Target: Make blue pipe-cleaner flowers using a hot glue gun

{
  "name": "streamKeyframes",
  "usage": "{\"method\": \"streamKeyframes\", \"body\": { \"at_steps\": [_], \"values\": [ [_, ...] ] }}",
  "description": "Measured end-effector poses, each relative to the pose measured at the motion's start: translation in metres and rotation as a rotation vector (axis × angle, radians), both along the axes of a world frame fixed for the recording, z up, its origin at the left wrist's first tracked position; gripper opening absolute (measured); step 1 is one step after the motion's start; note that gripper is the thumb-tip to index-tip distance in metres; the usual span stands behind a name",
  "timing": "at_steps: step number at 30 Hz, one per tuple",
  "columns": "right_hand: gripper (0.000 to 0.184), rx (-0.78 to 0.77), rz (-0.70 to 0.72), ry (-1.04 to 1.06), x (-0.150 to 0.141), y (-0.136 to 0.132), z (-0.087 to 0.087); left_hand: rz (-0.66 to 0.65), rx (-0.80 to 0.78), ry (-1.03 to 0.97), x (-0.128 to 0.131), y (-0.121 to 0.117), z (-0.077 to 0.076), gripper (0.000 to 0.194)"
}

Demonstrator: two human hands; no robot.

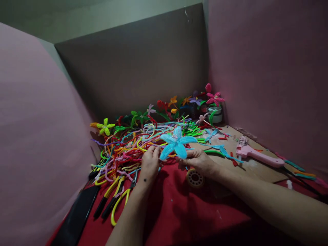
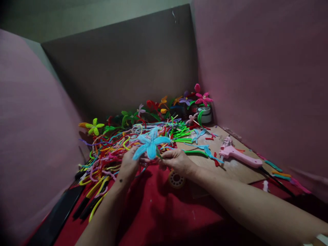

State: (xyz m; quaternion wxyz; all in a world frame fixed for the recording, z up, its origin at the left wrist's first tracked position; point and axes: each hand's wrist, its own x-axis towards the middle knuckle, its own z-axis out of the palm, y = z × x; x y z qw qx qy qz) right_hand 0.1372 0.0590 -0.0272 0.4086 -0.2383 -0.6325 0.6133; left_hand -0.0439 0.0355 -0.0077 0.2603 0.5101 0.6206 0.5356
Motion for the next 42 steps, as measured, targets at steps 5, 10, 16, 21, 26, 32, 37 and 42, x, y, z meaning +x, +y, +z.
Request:
{"method": "streamKeyframes", "body": {
  "at_steps": [5,10,16,21,26,32,37,42],
  "values": [
    [0.022,0.029,-0.046,0.010,0.001,0.001,0.005,-0.102,-0.090,-0.228,0.001,-0.007,0.011,0.024],
    [0.025,0.061,-0.095,-0.004,0.004,0.001,0.008,-0.270,-0.062,-0.323,0.007,-0.015,0.014,0.026],
    [0.029,0.052,-0.122,0.007,0.001,0.003,0.001,-0.685,-0.052,-0.460,0.012,-0.034,0.026,0.043],
    [0.024,0.045,-0.143,0.031,-0.002,0.003,-0.003,-0.715,-0.084,-0.574,0.030,-0.044,0.030,0.045],
    [0.021,0.084,-0.120,-0.023,-0.001,0.001,-0.003,-0.615,-0.043,-0.591,0.039,-0.039,0.024,0.022],
    [0.023,0.072,-0.041,0.065,-0.004,-0.006,-0.002,-0.632,0.091,-0.511,0.047,-0.038,0.023,0.017],
    [0.025,0.046,-0.011,0.110,-0.004,-0.005,-0.003,-0.672,0.093,-0.509,0.047,-0.043,0.025,0.016],
    [0.027,0.057,-0.011,0.047,-0.002,0.000,-0.007,-0.627,-0.005,-0.356,0.040,-0.042,0.026,0.010]
  ]
}}
